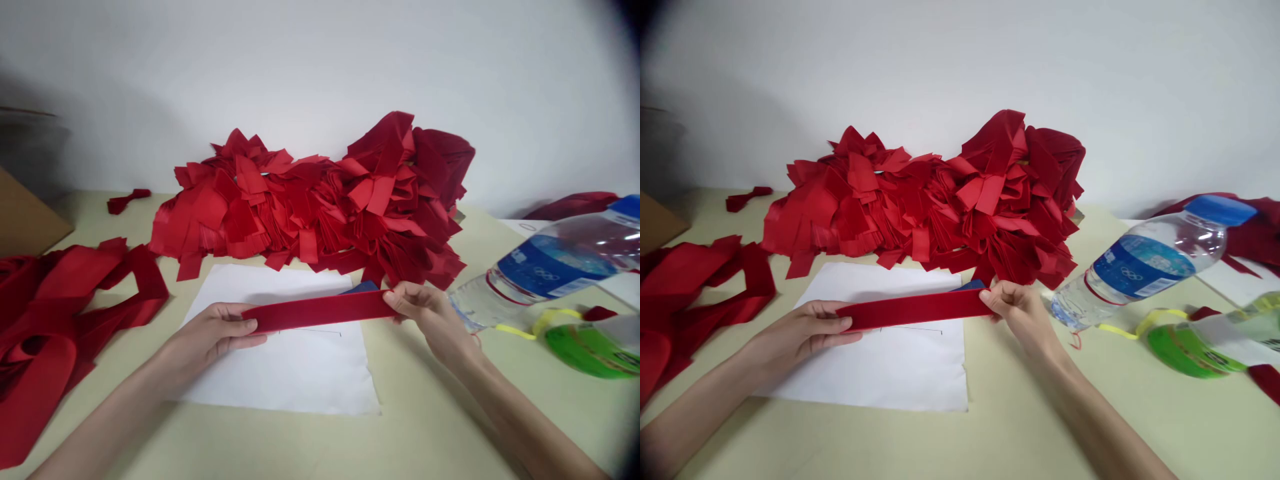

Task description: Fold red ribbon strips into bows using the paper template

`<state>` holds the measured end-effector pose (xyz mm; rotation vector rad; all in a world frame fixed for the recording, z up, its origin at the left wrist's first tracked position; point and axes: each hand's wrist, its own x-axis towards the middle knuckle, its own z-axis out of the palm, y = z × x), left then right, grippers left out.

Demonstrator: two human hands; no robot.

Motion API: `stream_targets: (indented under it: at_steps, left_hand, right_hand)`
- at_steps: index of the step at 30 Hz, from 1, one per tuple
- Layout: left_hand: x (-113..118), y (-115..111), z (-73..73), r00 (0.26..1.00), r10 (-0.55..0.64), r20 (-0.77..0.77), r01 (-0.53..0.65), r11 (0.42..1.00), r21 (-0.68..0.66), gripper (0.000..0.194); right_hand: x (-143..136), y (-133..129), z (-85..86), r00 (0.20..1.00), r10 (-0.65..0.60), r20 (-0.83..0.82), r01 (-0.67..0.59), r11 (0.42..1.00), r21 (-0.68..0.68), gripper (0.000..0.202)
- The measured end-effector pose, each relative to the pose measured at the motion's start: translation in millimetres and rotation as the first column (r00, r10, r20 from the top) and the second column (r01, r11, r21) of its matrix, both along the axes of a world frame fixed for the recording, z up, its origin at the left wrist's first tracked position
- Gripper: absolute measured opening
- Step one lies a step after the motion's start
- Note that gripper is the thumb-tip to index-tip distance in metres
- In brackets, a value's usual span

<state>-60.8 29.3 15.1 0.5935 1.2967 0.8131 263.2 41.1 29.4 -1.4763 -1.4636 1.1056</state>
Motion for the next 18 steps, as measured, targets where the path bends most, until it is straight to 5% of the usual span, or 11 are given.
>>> stream_targets:
  at_steps: [5,8,10,14,18]
  left_hand:
    - [-1,1,1.4,0.998,0.001,-0.063,-0.001,1.0,-0.008,0.026]
    - [-2,2,2.3,0.995,-0.095,-0.034,0.095,0.995,0.003,0.019]
    - [-2,3,2.1,0.982,-0.188,0.007,0.187,0.982,0.027,0.016]
    - [1,0,4.9,0.969,-0.244,-0.028,0.245,0.968,0.057,0.019]
    - [14,-8,13.8,0.903,-0.429,-0.009,0.426,0.894,0.138,0.022]
  right_hand:
    - [2,-3,1.1,0.982,0.143,0.121,-0.138,0.989,-0.046,0.038]
    - [14,0,-0.1,0.923,0.37,0.106,-0.342,0.915,-0.215,0.04]
    - [20,3,0.3,0.898,0.41,0.162,-0.358,0.892,-0.275,0.041]
    - [9,-1,6.3,0.901,0.142,0.409,-0.157,0.988,0.004,0.038]
    - [-36,-22,11.7,0.904,0.16,0.396,-0.277,0.926,0.257,0.021]
